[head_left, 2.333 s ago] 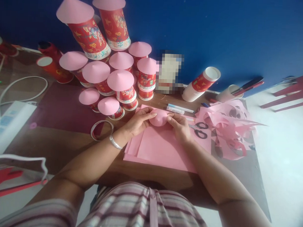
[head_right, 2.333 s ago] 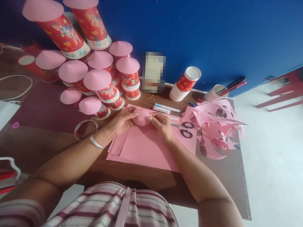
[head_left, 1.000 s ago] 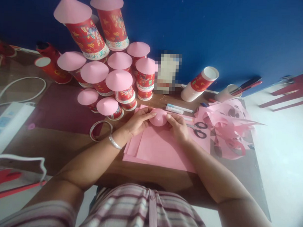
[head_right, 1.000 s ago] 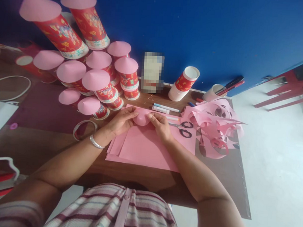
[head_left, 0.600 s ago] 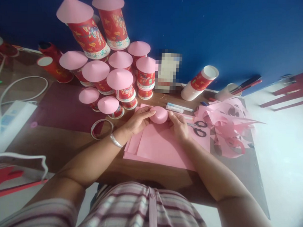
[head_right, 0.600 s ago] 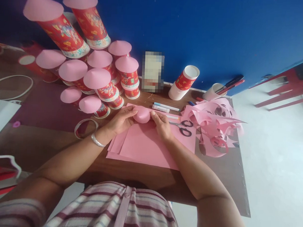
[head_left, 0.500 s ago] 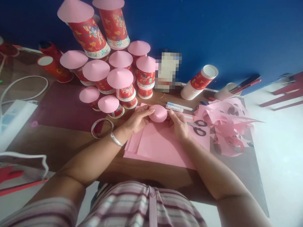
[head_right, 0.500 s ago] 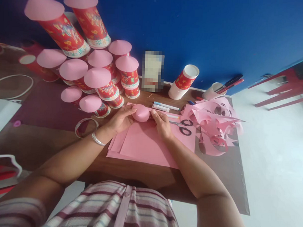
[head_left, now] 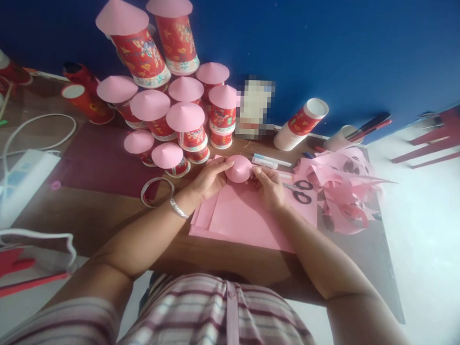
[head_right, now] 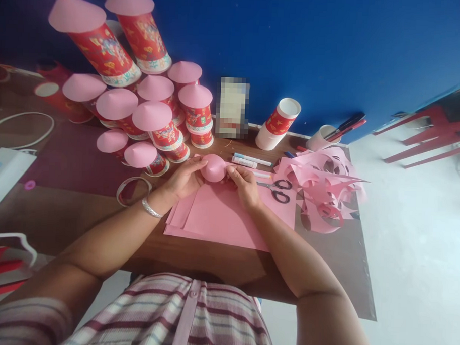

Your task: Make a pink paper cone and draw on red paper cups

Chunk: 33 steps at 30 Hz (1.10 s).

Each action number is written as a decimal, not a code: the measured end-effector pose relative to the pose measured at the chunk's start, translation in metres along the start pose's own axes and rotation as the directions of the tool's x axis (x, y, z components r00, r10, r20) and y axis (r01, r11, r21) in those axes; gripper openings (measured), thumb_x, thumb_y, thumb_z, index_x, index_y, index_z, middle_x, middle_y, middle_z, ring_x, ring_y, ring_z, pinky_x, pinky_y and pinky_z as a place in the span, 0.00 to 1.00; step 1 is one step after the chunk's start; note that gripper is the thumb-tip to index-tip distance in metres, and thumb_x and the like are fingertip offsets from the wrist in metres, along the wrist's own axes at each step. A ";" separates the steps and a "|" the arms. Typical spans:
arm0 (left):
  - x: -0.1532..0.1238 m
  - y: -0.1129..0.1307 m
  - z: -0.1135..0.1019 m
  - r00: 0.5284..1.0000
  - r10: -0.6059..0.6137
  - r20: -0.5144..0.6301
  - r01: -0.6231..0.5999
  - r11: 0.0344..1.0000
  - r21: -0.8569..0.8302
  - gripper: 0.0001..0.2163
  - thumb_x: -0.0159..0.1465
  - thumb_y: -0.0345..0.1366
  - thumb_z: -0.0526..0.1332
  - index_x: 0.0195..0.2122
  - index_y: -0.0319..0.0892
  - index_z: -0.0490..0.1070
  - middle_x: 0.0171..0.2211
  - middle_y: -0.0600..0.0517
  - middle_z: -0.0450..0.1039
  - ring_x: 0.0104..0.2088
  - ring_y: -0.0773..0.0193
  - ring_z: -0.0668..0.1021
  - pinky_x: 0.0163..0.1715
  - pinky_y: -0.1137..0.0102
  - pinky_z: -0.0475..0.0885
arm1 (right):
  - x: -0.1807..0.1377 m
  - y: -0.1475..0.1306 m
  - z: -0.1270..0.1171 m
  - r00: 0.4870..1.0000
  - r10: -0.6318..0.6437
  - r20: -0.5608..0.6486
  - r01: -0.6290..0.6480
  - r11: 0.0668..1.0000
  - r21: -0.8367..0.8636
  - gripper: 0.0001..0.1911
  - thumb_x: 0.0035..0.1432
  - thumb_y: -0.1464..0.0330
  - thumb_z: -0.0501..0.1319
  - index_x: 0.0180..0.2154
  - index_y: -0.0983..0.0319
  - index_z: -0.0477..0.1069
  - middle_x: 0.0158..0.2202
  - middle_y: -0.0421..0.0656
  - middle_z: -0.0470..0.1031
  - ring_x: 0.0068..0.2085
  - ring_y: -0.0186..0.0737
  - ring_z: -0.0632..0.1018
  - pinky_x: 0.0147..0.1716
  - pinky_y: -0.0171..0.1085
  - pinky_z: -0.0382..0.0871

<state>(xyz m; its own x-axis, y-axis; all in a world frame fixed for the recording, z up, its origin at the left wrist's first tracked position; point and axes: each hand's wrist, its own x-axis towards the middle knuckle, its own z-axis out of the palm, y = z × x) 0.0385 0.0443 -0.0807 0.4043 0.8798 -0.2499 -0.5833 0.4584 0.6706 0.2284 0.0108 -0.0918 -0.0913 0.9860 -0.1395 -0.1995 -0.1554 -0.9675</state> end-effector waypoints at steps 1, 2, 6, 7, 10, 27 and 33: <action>0.000 0.000 0.000 1.000 0.000 -0.002 0.000 1.000 0.000 0.11 0.55 0.37 0.76 0.33 0.39 0.77 0.32 0.52 0.79 0.40 0.61 0.80 0.41 0.69 0.71 | 0.000 0.000 0.000 1.000 -0.002 0.000 0.002 1.000 -0.005 0.23 0.59 0.45 0.68 0.30 0.59 0.76 0.29 0.43 0.77 0.30 0.40 0.73 0.31 0.40 0.65; 0.000 -0.001 -0.001 1.000 0.001 -0.001 -0.001 1.000 -0.001 0.11 0.55 0.37 0.76 0.33 0.39 0.77 0.32 0.52 0.79 0.39 0.62 0.80 0.40 0.69 0.71 | 0.000 0.000 0.000 1.000 -0.001 -0.002 0.001 1.000 -0.005 0.23 0.59 0.45 0.69 0.30 0.58 0.76 0.28 0.42 0.77 0.30 0.40 0.73 0.31 0.40 0.65; 0.000 0.001 0.001 0.999 0.012 0.040 -0.012 1.000 -0.010 0.10 0.57 0.36 0.75 0.31 0.39 0.77 0.31 0.52 0.79 0.38 0.63 0.80 0.41 0.69 0.71 | -0.001 -0.002 0.000 1.000 0.019 -0.008 -0.018 0.999 0.026 0.23 0.55 0.45 0.72 0.30 0.58 0.76 0.28 0.41 0.76 0.28 0.38 0.72 0.30 0.40 0.65; -0.001 0.001 0.001 0.999 0.015 0.045 -0.015 1.000 -0.015 0.10 0.57 0.36 0.75 0.31 0.39 0.76 0.31 0.52 0.79 0.37 0.63 0.80 0.41 0.69 0.72 | -0.002 -0.003 0.001 1.000 0.023 -0.008 -0.023 0.999 0.033 0.23 0.54 0.45 0.72 0.30 0.59 0.76 0.28 0.42 0.76 0.28 0.38 0.72 0.30 0.40 0.65; -0.001 0.002 0.002 0.999 0.009 0.040 -0.008 1.000 -0.024 0.09 0.57 0.36 0.75 0.31 0.39 0.77 0.31 0.52 0.79 0.36 0.65 0.79 0.40 0.69 0.72 | -0.002 -0.004 0.002 0.999 0.032 -0.016 -0.031 0.999 0.035 0.24 0.53 0.45 0.73 0.30 0.59 0.76 0.27 0.42 0.76 0.28 0.38 0.72 0.30 0.40 0.66; -0.003 0.003 0.002 0.999 -0.013 -0.031 0.013 1.000 -0.011 0.11 0.55 0.35 0.77 0.32 0.38 0.77 0.32 0.54 0.78 0.34 0.69 0.78 0.34 0.75 0.74 | -0.006 -0.032 -0.009 0.993 -0.107 -0.051 0.097 0.980 -0.176 0.20 0.57 0.48 0.70 0.36 0.59 0.81 0.33 0.43 0.79 0.33 0.38 0.76 0.38 0.42 0.73; 0.000 0.001 0.000 0.998 0.002 -0.064 -0.006 0.998 -0.063 0.10 0.55 0.31 0.76 0.31 0.38 0.75 0.33 0.54 0.79 0.36 0.68 0.80 0.37 0.73 0.77 | -0.023 -0.078 -0.062 0.951 -0.295 0.091 0.246 0.544 -0.802 0.10 0.64 0.61 0.63 0.39 0.59 0.81 0.36 0.45 0.81 0.35 0.41 0.78 0.36 0.40 0.72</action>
<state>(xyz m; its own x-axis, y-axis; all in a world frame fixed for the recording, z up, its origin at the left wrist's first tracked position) 0.0382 0.0449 -0.0800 0.3578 0.8867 -0.2927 -0.6286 0.4605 0.6268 0.3060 0.0041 -0.0263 -0.1168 0.9781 0.1724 0.6518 0.2065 -0.7298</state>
